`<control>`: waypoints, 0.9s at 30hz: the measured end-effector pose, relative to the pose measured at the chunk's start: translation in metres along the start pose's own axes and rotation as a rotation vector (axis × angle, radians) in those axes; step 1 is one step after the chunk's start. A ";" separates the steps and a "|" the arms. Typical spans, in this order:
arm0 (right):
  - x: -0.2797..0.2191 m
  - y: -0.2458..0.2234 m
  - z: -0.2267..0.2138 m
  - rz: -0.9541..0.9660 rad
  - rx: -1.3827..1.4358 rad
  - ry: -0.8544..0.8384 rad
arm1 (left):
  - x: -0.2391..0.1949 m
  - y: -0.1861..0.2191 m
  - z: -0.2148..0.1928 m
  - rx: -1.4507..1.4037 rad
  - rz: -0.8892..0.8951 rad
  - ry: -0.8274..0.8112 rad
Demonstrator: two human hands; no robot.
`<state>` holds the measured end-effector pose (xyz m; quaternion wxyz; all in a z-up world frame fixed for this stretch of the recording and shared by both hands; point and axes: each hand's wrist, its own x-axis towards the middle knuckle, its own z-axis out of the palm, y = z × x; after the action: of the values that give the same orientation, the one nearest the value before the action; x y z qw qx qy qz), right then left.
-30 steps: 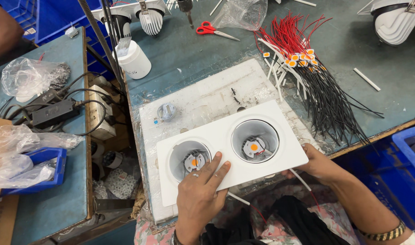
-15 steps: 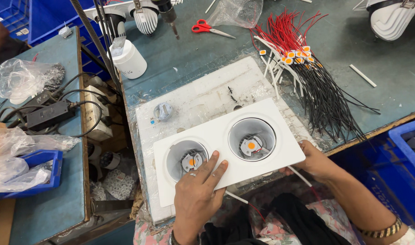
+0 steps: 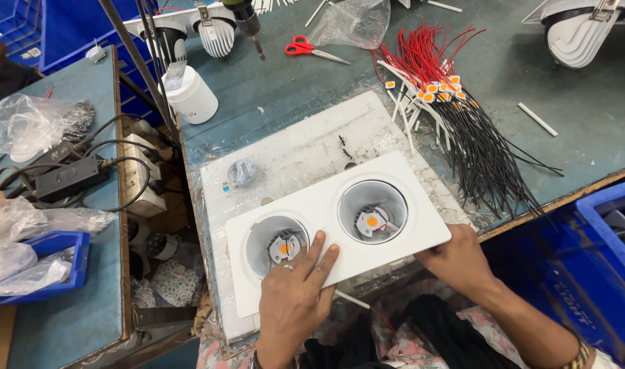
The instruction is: The person assembles a dual LED light fixture by inserting wires into sockets, securing them with a screwdriver, and using a hot glue gun to fix components. They handle red and black wires, a white fixture, and a glue gun throughout the process.
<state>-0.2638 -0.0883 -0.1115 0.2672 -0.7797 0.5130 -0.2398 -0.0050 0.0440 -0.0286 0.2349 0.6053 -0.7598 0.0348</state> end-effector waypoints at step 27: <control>-0.022 0.018 0.008 -0.196 0.173 0.109 | -0.019 0.015 0.010 0.124 0.083 0.090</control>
<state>-0.2786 -0.0728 -0.1311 0.2803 -0.7859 0.4256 -0.3502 -0.0188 0.0618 -0.0415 0.2294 0.5844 -0.7693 0.1186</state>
